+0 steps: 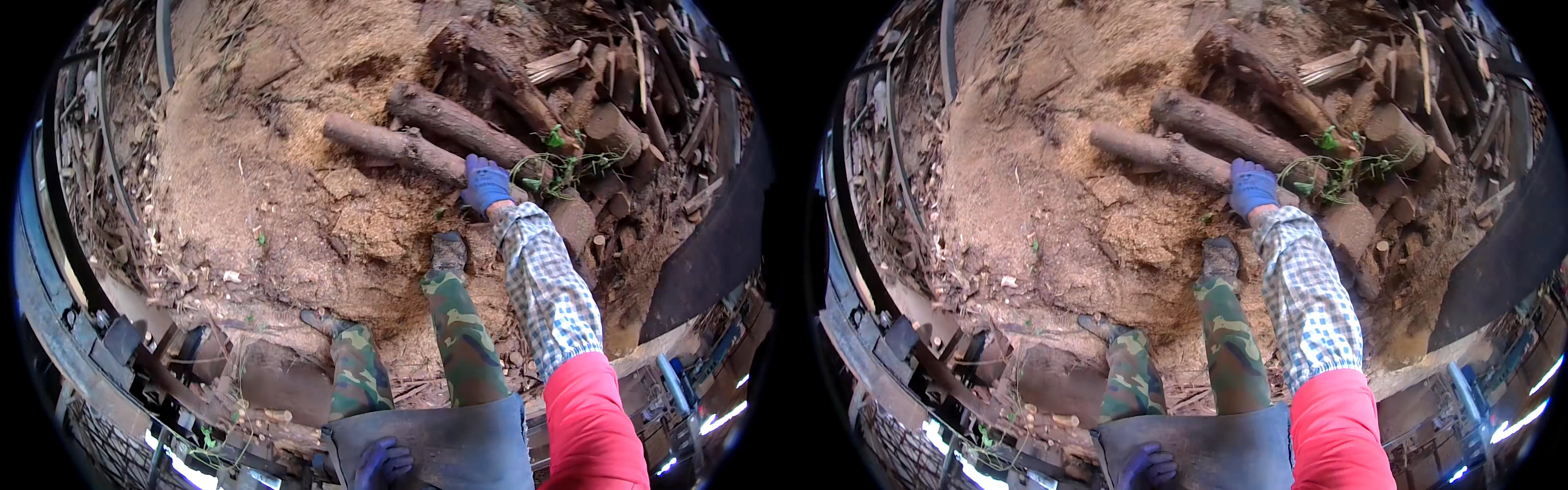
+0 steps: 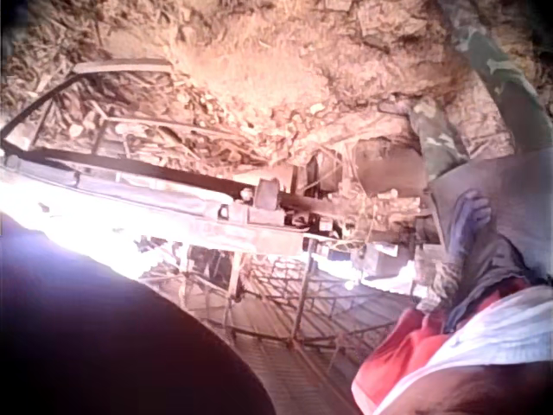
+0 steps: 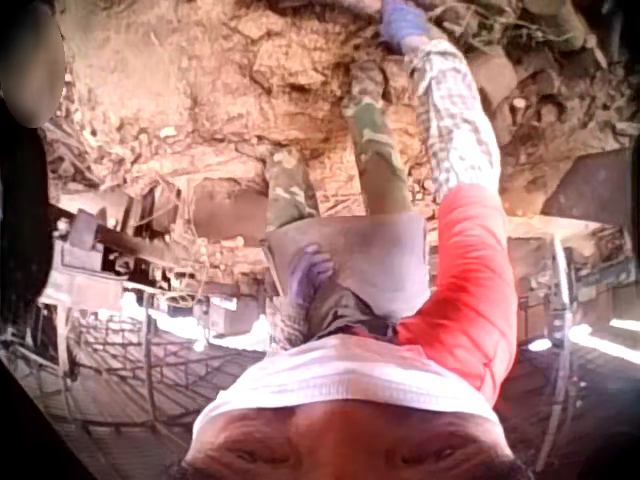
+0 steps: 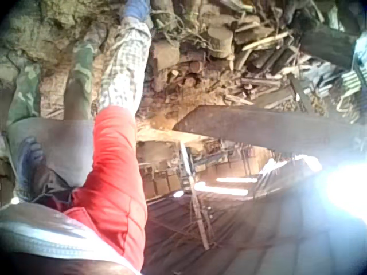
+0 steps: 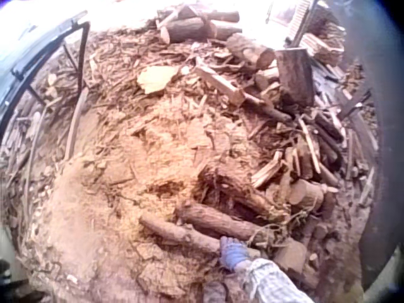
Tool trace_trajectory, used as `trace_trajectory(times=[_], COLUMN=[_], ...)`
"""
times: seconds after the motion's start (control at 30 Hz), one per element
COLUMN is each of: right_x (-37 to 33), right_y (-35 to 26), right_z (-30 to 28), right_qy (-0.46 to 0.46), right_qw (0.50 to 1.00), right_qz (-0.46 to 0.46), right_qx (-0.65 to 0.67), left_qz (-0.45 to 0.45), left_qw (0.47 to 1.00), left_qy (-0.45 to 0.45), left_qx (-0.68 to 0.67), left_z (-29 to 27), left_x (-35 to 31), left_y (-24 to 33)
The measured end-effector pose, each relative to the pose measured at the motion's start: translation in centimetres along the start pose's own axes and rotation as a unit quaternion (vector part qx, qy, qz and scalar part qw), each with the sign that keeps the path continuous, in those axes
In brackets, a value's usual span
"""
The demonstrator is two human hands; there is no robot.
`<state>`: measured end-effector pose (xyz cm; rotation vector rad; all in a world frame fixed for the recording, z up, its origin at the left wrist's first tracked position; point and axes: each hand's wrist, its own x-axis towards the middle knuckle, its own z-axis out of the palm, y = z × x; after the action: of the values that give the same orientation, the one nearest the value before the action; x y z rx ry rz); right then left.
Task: The person repeatedly picks up logs from a pile of wood debris and places them onto a conveyor belt. The person handles the logs one at a time, moving them from the floor to the belt.
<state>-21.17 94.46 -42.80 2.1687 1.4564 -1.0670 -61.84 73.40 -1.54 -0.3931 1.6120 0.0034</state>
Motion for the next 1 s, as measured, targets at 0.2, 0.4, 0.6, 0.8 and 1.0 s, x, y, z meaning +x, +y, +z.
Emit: trace_trajectory(times=[0.2,0.4,0.6,0.8,1.0], right_x=[-9.3,-30.8,-48.9,-54.6,-54.5], right_y=[-2.7,-8.9,-19.0,-32.6,-39.3], right_z=[-2.1,-14.5,-26.8,-25.2,-16.1], right_qy=[-0.159,-0.253,-0.134,0.027,-0.435], right_qw=[0.915,0.765,0.885,0.8,0.762], right_qz=[-0.136,-0.044,-0.21,-0.576,-0.326], right_qx=[0.346,0.59,0.393,0.164,0.353], left_qz=[0.095,0.166,0.244,0.447,0.433], left_qw=[0.994,0.965,0.873,0.845,0.756], left_qy=[-0.049,-0.202,-0.421,-0.266,-0.266], left_qx=[-0.021,0.012,0.029,-0.122,-0.412], left_z=[0.1,3.3,2.0,-7.4,-17.1], left_x=[1.2,-6.4,-13.0,-18.4,-15.5], left_y=[-1.4,2.9,2.4,5.1,9.5])
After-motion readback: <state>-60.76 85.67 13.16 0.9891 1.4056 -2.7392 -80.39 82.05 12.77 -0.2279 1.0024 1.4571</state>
